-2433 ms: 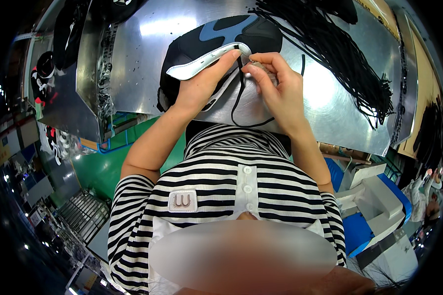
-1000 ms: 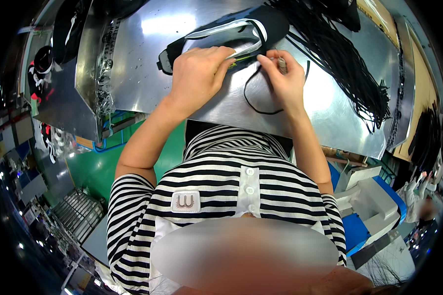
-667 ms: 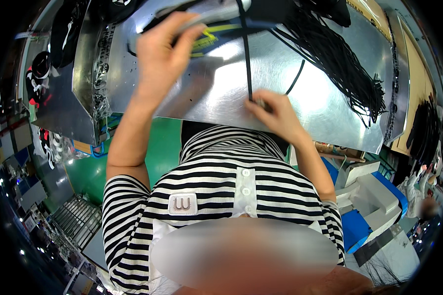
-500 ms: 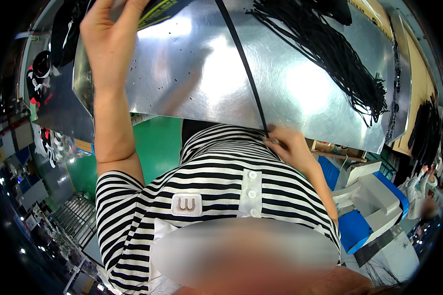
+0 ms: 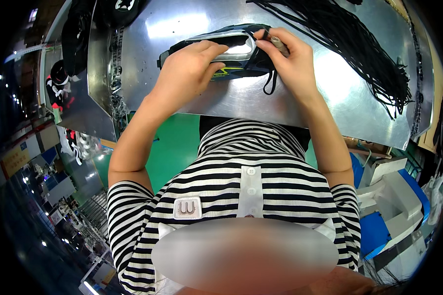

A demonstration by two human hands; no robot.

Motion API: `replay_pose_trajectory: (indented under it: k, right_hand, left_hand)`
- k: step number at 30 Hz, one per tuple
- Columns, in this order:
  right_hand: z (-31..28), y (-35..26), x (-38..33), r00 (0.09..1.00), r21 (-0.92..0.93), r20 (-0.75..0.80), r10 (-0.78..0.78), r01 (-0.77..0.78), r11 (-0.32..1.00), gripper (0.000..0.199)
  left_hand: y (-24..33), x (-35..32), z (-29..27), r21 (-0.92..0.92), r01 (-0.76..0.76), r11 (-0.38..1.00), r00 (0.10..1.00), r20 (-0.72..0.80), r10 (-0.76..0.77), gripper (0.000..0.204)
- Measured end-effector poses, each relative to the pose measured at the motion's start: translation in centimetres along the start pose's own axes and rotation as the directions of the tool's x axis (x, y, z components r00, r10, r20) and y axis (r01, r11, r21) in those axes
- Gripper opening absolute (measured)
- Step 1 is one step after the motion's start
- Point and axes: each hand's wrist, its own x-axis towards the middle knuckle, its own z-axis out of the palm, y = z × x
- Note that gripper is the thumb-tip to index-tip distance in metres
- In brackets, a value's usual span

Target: The person laces a shoe by hand, threading a long black lace through the eyelets of a black and blue sneaker on a workstation.

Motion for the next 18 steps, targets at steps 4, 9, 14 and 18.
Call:
replay_pose_trajectory:
  k: [4, 9, 14, 18]
  right_hand:
    - [0.2, 0.3, 2.1, 0.994, -0.09, 0.069, -0.087, 0.093, 0.992, 0.015]
    - [0.4, 1.6, 2.4, 0.996, -0.126, 0.027, -0.09, 0.092, 0.988, 0.025]
    - [-0.4, 0.8, 0.3, 0.992, 0.016, 0.004, 0.126, -0.126, 0.992, 0.027]
    - [-0.5, 1.2, -3.1, 0.986, -0.008, 0.087, 0.141, -0.141, 0.99, 0.016]
  left_hand:
    - [1.5, 2.4, -0.1, 0.065, 0.033, 0.997, 0.997, 0.067, -0.037, 0.023]
    - [0.9, 4.5, 2.2, 0.113, 0.138, 0.984, 0.965, 0.208, -0.159, 0.025]
    - [0.1, 4.6, 3.3, 0.027, 0.203, 0.979, 0.972, 0.116, -0.205, 0.027]
    - [-0.4, 4.7, 3.9, 0.011, 0.194, 0.981, 0.979, 0.057, -0.194, 0.028]
